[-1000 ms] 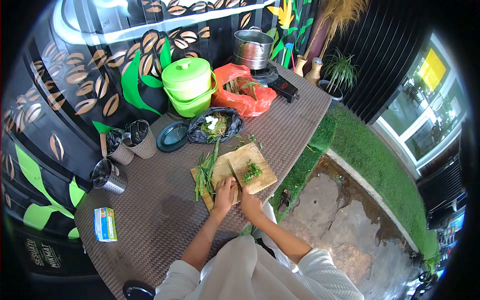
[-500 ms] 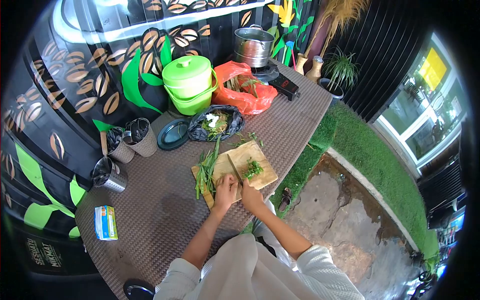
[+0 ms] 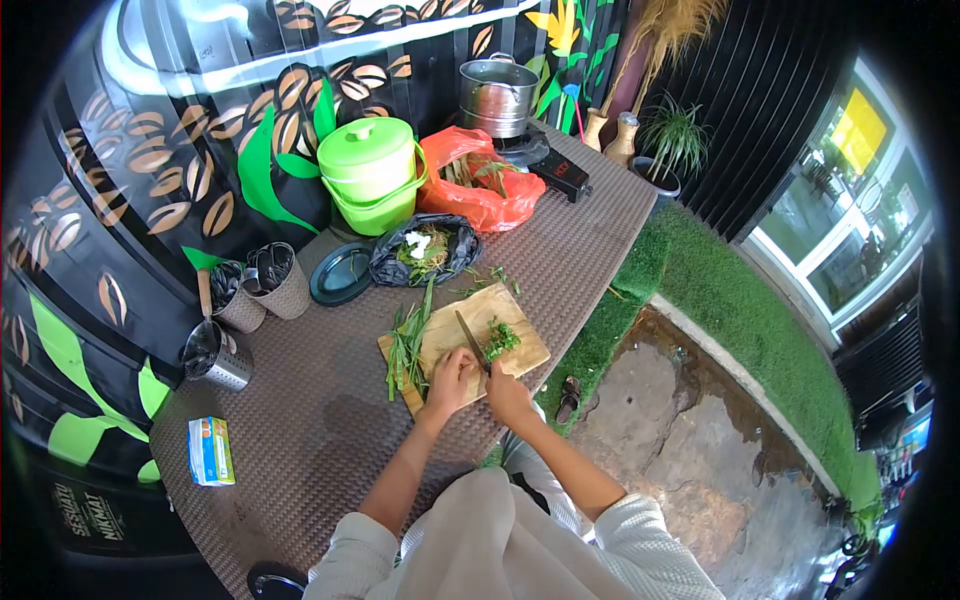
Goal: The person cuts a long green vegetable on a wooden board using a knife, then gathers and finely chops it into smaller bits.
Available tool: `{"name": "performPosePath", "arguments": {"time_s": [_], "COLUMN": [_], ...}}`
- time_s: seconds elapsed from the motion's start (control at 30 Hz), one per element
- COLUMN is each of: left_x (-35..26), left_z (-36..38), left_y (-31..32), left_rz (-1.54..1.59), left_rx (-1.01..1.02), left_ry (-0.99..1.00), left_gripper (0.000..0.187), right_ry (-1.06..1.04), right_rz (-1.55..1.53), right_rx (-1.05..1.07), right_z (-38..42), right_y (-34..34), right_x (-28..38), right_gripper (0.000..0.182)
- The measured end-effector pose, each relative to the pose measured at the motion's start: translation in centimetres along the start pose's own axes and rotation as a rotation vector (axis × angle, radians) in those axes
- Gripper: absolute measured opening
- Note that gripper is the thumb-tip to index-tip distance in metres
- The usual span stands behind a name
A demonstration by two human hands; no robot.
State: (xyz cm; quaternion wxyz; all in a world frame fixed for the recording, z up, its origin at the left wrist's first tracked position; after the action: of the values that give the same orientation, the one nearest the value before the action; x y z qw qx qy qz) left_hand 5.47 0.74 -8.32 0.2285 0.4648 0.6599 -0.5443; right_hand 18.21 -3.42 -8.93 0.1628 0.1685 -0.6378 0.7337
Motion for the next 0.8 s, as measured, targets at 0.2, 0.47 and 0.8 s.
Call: {"name": "performPosePath", "arguments": {"time_s": [0.2, 0.47, 0.8], "left_x": [-0.1, -1.3, -1.5], "left_z": [-0.6, 1.0, 1.5], "left_y": [-0.3, -0.3, -0.5], "left_rz": [0.072, -0.022, -0.188], "left_rx": [-0.024, -0.087, -0.129], "left_ry": [-0.091, -0.004, 0.061], "left_gripper": [0.022, 0.012, 0.011], "right_ry": [0.005, -0.083, -0.027], "right_rz": [-0.008, 0.079, 0.101], "right_rx": [0.012, -0.102, -0.025], "right_z": [0.9, -0.7, 0.3], "right_y": [0.2, 0.5, 0.1], "right_x": [0.2, 1.4, 1.8], "right_gripper": [0.049, 0.029, 0.033]}}
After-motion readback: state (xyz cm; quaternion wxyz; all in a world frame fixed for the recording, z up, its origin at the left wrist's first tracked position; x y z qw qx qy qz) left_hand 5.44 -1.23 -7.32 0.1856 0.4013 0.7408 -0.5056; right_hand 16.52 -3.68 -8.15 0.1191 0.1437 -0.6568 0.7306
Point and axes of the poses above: each hand's wrist, its own z-axis away from the middle knuckle, its own y-axis out of the palm, x = y × z, the point moved 6 cm from there along -z, towards the middle knuckle, and after that the axes turned 4 degrees about -y, right-handed, at the moved point
